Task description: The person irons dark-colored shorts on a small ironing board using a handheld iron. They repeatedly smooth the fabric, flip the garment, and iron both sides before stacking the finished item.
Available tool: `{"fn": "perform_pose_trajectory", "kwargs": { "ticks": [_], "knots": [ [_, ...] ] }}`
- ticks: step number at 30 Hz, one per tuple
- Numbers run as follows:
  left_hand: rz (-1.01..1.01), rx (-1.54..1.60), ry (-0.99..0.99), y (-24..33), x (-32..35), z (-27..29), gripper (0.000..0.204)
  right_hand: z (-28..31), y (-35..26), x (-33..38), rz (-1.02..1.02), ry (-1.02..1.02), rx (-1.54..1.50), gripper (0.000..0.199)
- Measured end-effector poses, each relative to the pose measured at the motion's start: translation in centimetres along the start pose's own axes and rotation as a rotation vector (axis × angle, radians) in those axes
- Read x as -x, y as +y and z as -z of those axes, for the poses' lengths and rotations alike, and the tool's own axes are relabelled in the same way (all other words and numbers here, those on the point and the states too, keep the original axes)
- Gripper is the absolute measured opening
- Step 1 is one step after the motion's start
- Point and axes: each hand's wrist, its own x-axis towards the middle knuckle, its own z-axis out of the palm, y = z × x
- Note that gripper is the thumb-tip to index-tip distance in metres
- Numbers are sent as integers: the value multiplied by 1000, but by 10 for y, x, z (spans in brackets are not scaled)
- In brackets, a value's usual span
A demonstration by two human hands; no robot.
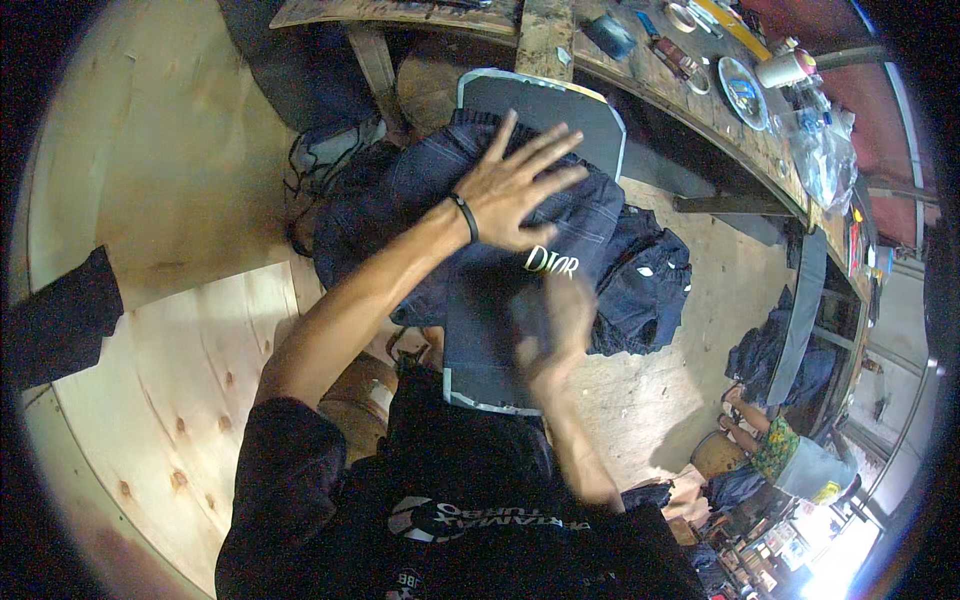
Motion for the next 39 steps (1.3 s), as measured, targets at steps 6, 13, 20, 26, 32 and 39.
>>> {"fn": "perform_pose_trajectory", "kwargs": {
  "ticks": [6,13,20,26,32,39],
  "knots": [
    [140,52,-102,-14,-23,-14,145,3,-49,9,116,-890,-234,92],
    [275,-17,-125,-20,-45,-28,160,-17,-33,-83,62,-602,-238,83],
    [280,28,-98,-19,-44,-30,159,-9,-25,-43,109,-771,-329,78],
    [250,48,-7,-23,-41,-39,156,-5,-12,-19,307,-952,-412,68],
    [320,-114,-197,-7,-48,-16,149,19,-13,33,163,-938,-540,76],
    [293,-28,-93,48,-9,-4,130,42,-4,-19,338,-1171,-431,77]
  ]
}}
